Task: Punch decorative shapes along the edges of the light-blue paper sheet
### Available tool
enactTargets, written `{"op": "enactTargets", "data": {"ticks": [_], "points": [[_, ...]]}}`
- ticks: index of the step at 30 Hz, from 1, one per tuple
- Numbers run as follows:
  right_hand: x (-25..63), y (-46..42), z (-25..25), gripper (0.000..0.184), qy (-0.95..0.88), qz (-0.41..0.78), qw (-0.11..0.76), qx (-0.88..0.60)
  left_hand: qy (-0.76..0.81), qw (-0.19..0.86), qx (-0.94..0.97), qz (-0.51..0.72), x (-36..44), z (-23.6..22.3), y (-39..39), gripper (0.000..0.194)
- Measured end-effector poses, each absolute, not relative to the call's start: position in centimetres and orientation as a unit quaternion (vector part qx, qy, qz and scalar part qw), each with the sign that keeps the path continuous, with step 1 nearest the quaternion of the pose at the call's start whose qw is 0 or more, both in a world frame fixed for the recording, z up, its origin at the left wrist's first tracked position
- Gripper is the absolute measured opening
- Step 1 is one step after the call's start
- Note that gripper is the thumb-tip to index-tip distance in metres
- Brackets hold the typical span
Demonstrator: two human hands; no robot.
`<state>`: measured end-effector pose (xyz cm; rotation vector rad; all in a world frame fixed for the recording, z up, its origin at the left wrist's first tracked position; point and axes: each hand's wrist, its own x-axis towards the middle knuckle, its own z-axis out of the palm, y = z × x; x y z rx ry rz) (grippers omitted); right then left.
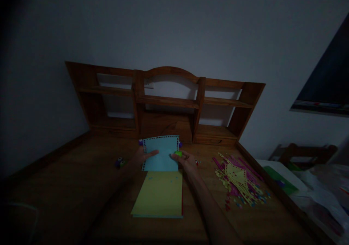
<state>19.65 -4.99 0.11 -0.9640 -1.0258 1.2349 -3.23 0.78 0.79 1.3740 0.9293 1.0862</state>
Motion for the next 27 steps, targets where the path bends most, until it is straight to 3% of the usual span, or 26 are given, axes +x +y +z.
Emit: {"op": "enactTargets", "data": {"ticks": [27], "points": [[19.9,-4.9,0.0,0.043,-0.447,0.543,0.556,-0.444,0.412,0.524,0.577,0.471,-3.8,0.7,1.6,0.056]]}}
